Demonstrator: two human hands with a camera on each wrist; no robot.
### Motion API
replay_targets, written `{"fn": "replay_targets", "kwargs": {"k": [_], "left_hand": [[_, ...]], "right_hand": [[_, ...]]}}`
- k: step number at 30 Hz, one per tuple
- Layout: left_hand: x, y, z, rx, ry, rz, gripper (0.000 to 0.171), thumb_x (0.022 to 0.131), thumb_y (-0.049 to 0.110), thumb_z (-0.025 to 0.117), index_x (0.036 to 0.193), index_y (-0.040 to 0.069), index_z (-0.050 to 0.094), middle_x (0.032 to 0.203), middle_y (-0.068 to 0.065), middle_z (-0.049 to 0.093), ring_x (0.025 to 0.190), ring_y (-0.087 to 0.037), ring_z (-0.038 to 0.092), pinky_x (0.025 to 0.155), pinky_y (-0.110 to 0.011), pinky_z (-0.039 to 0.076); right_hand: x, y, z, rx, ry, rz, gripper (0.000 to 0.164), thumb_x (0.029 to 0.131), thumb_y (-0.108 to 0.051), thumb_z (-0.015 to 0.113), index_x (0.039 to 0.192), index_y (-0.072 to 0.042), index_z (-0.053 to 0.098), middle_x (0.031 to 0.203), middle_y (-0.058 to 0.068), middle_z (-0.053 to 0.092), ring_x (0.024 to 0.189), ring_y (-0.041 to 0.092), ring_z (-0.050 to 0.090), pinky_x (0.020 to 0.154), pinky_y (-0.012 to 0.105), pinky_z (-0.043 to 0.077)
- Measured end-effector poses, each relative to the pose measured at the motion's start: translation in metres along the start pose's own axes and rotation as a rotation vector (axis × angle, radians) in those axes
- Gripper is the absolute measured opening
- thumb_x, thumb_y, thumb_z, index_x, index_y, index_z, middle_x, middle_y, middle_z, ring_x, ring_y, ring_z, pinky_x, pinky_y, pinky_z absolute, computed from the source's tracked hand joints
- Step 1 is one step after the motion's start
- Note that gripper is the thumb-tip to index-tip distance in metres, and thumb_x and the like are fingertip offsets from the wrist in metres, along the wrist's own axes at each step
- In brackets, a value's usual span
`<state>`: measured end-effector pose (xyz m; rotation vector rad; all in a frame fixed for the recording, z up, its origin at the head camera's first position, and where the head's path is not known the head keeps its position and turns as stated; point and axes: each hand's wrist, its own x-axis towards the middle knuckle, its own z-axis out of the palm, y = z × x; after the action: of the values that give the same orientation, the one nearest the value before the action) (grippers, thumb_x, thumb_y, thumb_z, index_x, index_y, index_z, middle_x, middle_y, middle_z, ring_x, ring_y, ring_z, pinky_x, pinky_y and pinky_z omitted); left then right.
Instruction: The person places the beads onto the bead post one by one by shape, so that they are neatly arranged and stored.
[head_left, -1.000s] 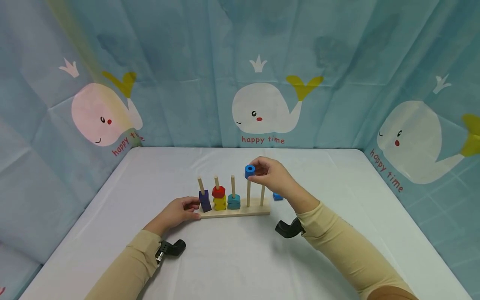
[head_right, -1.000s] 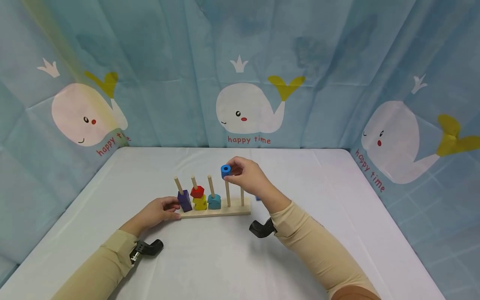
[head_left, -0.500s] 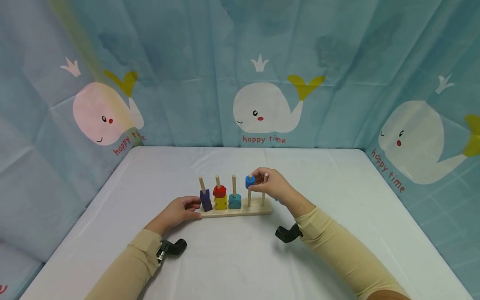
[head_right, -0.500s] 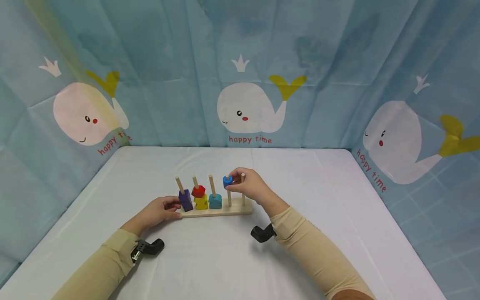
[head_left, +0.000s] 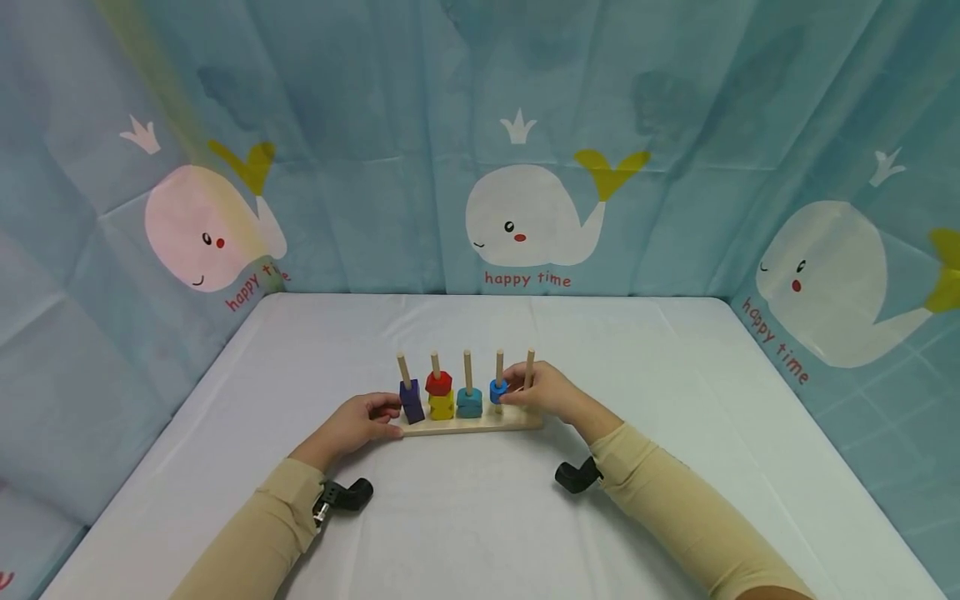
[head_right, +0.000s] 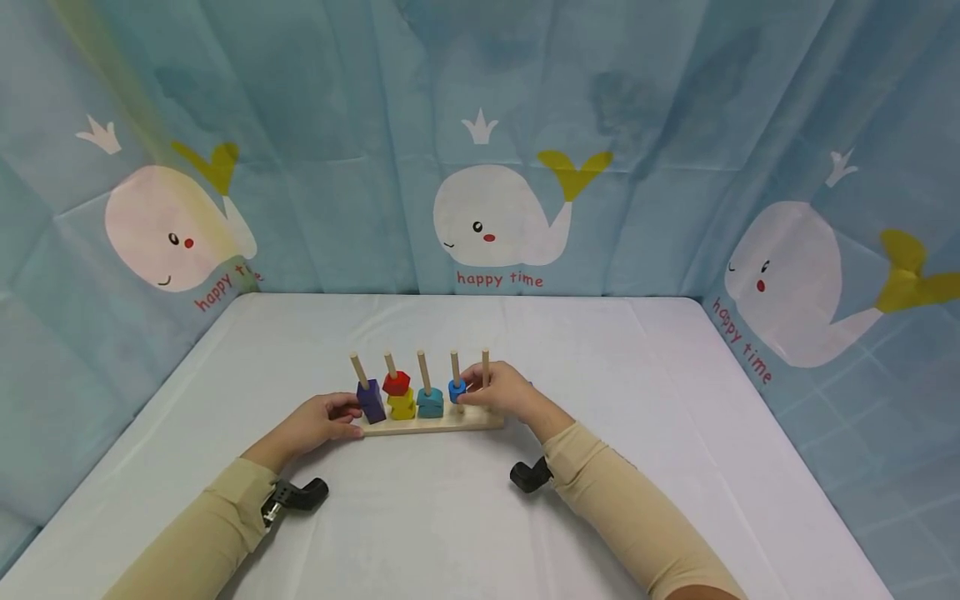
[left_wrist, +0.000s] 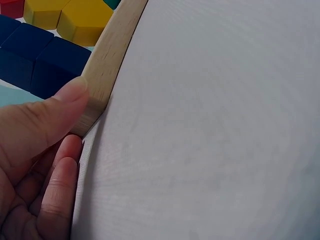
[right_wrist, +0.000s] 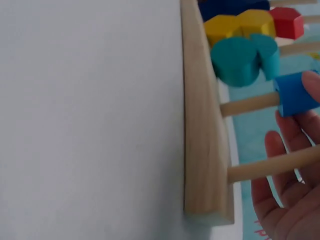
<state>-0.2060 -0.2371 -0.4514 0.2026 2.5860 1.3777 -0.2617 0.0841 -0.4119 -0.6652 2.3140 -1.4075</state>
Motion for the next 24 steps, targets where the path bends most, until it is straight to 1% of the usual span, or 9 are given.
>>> {"fn": "replay_targets", "kwargs": {"k": [3, 5, 6, 9, 10, 15, 20, 22, 24], "left_hand": [[0.008, -0.017, 0.001, 0.006, 0.001, 0.005, 0.058, 0.071, 0.021, 0.079, 0.119, -0.001, 0.057, 0.103, -0.007, 0.063, 0.092, -0.017, 0.055, 0.073, -0.015, 0.046], [0.009, -0.018, 0.001, 0.006, 0.006, -0.005, 0.057, 0.070, 0.021, 0.079, 0.119, 0.001, 0.057, 0.103, -0.007, 0.063, 0.092, -0.016, 0.054, 0.073, -0.015, 0.046], [0.011, -0.022, 0.002, 0.008, 0.008, -0.007, 0.058, 0.069, 0.024, 0.080, 0.118, 0.002, 0.058, 0.102, -0.006, 0.063, 0.091, -0.015, 0.054, 0.073, -0.015, 0.046], [0.012, -0.024, 0.002, 0.014, 0.007, -0.004, 0.059, 0.070, 0.024, 0.080, 0.119, 0.002, 0.057, 0.103, -0.006, 0.063, 0.091, -0.015, 0.054, 0.074, -0.016, 0.046], [0.011, -0.024, 0.002, 0.013, 0.007, -0.003, 0.059, 0.070, 0.024, 0.080, 0.119, 0.001, 0.057, 0.103, -0.006, 0.063, 0.091, -0.016, 0.054, 0.074, -0.016, 0.046], [0.009, -0.019, 0.002, 0.022, 0.008, -0.012, 0.056, 0.072, 0.019, 0.078, 0.120, 0.000, 0.056, 0.104, -0.008, 0.063, 0.093, -0.017, 0.054, 0.073, -0.014, 0.045], [-0.001, 0.001, 0.001, 0.041, 0.003, 0.013, 0.051, 0.074, 0.011, 0.075, 0.118, -0.006, 0.055, 0.103, -0.013, 0.062, 0.093, -0.023, 0.054, 0.070, -0.014, 0.044], [-0.004, 0.007, 0.000, 0.041, 0.000, 0.027, 0.050, 0.074, 0.010, 0.075, 0.117, -0.008, 0.055, 0.102, -0.015, 0.062, 0.092, -0.025, 0.054, 0.070, -0.014, 0.045], [-0.004, 0.004, 0.000, 0.041, 0.001, 0.021, 0.051, 0.074, 0.011, 0.076, 0.117, -0.006, 0.055, 0.103, -0.013, 0.062, 0.092, -0.023, 0.054, 0.070, -0.013, 0.044]], "right_hand": [[-0.003, -0.002, -0.002, 0.003, -0.037, -0.007, 0.023, 0.081, -0.006, 0.067, 0.102, 0.003, 0.063, 0.090, 0.010, 0.064, 0.084, 0.017, 0.057, 0.074, 0.027, 0.049], [-0.001, 0.004, -0.002, 0.001, -0.056, -0.007, 0.022, 0.082, -0.004, 0.067, 0.102, 0.002, 0.062, 0.091, 0.011, 0.064, 0.085, 0.017, 0.057, 0.076, 0.027, 0.048], [0.002, 0.012, -0.002, 0.001, -0.064, -0.011, 0.022, 0.082, -0.005, 0.067, 0.102, 0.001, 0.062, 0.092, 0.011, 0.064, 0.085, 0.017, 0.058, 0.077, 0.028, 0.048], [0.009, 0.028, -0.001, 0.001, -0.077, -0.014, 0.023, 0.081, -0.007, 0.068, 0.102, -0.001, 0.063, 0.093, 0.009, 0.065, 0.085, 0.015, 0.059, 0.080, 0.029, 0.048], [0.009, 0.029, 0.000, 0.007, -0.083, -0.015, 0.023, 0.081, -0.007, 0.068, 0.102, -0.001, 0.062, 0.093, 0.009, 0.065, 0.086, 0.014, 0.059, 0.081, 0.029, 0.048], [0.007, 0.030, 0.000, 0.019, -0.099, -0.014, 0.024, 0.081, -0.006, 0.069, 0.103, 0.001, 0.063, 0.092, 0.010, 0.066, 0.085, 0.015, 0.061, 0.081, 0.029, 0.049], [0.006, 0.029, 0.000, 0.000, -0.098, -0.003, 0.023, 0.081, -0.007, 0.068, 0.103, 0.000, 0.065, 0.093, 0.008, 0.067, 0.086, 0.015, 0.061, 0.080, 0.029, 0.050], [0.006, 0.029, 0.000, -0.010, -0.099, 0.001, 0.023, 0.081, -0.008, 0.068, 0.103, -0.001, 0.065, 0.093, 0.008, 0.067, 0.086, 0.015, 0.061, 0.080, 0.029, 0.049], [0.005, 0.028, 0.000, -0.020, -0.099, -0.003, 0.024, 0.082, -0.007, 0.068, 0.104, 0.000, 0.065, 0.094, 0.008, 0.067, 0.087, 0.015, 0.061, 0.081, 0.029, 0.050]]}}
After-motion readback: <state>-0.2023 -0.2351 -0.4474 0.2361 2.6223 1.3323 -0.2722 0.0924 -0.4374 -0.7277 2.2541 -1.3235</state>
